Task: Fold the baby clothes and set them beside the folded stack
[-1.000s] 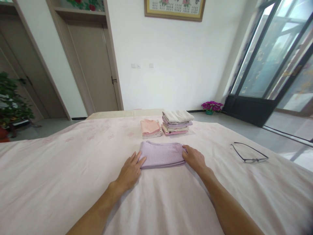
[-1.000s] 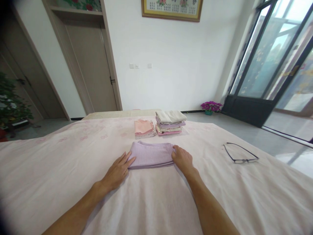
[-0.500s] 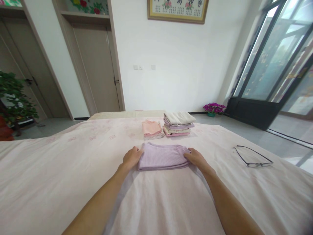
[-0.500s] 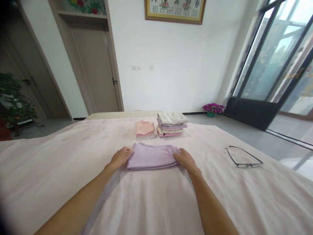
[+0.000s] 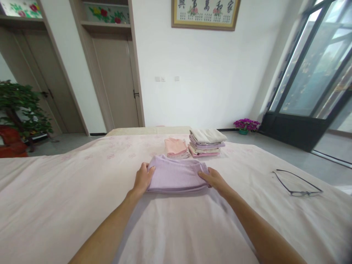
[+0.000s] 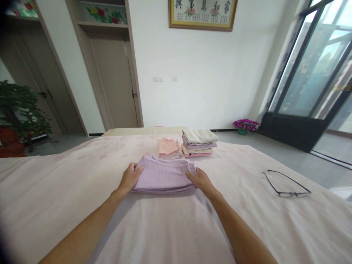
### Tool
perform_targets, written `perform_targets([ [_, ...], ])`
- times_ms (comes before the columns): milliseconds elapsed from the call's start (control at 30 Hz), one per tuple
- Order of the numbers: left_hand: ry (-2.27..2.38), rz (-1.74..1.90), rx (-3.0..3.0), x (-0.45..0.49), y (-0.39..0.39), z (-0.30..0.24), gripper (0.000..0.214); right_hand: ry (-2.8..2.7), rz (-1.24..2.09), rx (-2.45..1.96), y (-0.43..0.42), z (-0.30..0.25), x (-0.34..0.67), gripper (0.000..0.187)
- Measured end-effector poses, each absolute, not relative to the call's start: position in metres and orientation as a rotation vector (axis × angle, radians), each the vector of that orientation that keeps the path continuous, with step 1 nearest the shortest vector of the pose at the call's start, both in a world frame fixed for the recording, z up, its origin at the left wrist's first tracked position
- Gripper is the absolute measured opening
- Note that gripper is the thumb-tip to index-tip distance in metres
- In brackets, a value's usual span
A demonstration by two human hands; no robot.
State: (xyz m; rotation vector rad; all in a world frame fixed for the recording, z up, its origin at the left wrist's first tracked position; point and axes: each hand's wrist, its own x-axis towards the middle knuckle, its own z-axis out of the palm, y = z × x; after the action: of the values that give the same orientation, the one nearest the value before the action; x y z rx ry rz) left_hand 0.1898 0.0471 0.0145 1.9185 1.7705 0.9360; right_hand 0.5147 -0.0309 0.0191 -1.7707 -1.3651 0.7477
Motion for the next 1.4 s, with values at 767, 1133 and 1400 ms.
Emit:
perform_targets([
  [767,1.315,0.538,2.709,0.152,0.056,-0.017,0.05,-2.379,-0.075,-1.617,0.012,0.026,0.373,0.031],
  [1133,1.263,0.697,2.653,0.13,0.038,-0.011,0.039,-2.321,-0.12,-1.298,-0.02,0.006,0.41,0.029],
  [1400,1.104,0.767,2.565,0.103,0.013,-0.014,0.032,-2.441,0.03,-1.207,-0.03,0.025,0.42,0.032],
])
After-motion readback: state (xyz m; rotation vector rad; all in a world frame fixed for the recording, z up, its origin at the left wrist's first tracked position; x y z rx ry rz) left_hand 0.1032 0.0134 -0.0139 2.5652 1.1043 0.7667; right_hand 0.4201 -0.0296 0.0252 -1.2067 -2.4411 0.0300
